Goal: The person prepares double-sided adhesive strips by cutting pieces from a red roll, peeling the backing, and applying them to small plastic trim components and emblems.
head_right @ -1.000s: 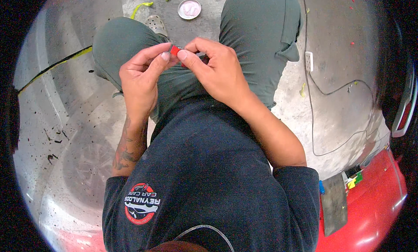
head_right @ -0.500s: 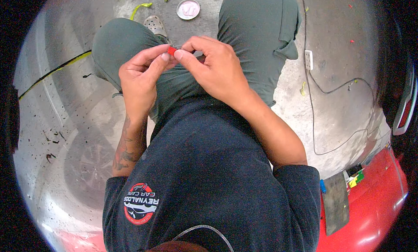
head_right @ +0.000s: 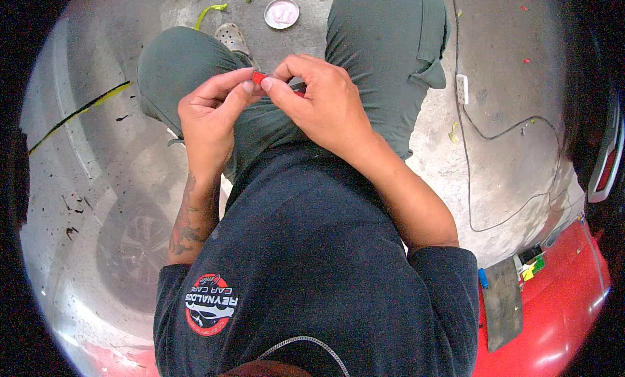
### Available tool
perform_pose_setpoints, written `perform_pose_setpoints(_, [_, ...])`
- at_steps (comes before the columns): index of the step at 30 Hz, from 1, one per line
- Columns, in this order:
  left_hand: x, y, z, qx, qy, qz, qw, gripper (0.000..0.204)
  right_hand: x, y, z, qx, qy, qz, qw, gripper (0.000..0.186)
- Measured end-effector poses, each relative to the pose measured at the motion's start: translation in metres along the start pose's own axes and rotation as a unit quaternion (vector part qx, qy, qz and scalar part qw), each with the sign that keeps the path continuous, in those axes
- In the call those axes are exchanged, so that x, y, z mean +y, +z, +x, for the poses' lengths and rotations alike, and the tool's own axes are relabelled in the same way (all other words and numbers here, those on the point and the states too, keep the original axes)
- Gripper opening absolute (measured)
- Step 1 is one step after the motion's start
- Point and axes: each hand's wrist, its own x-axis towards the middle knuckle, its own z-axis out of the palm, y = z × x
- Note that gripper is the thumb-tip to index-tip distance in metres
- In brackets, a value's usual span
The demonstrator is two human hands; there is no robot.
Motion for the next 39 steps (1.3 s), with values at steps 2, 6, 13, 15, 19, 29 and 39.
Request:
perform_pose_setpoints(2, [-0.0004, -0.0008, 0.0005, -0.002, 0.0, 0.006, 1.0, 0.018, 0.0008, 0.0013, 0.0001, 0.009, -0.008, -0.01, 1.0, 0.02])
perform_pose_setpoints(6, [0.0003, -0.0007, 0.001, -0.001, 0.004, 0.024, 1.0, 0.018, -0.0021, 0.0017, 0.0, 0.028, -0.022, -0.054, 0.998, 0.02])
perform_pose_setpoints(13, [-0.0015, 0.003, 0.0001, 0.004, 0.01, 0.033, 0.999, 0.017, -0.0056, -0.0001, -0.0013, 0.038, -0.02, -0.107, 0.993, 0.02])
perform_pose_setpoints(15, [-0.0013, 0.0024, 0.0002, 0.0, 0.012, 0.039, 0.999, 0.017, -0.0058, 0.0003, -0.0011, 0.047, -0.023, -0.119, 0.991, 0.02])
perform_pose_setpoints(19, [-0.0017, 0.0032, -0.0002, -0.005, 0.013, 0.04, 0.999, 0.016, -0.0074, -0.0004, -0.0024, 0.046, -0.02, -0.125, 0.991, 0.02])
perform_pose_setpoints(29, [-0.0051, 0.0017, 0.004, -0.006, -0.003, 0.046, 0.999, 0.016, -0.0073, -0.0002, -0.0041, 0.055, -0.036, -0.158, 0.985, 0.019])
perform_pose_setpoints(39, [-0.0039, 0.0053, 0.0034, -0.009, -0.009, 0.04, 0.999, 0.015, -0.0044, -0.0036, -0.0033, 0.044, -0.033, -0.147, 0.988, 0.021])
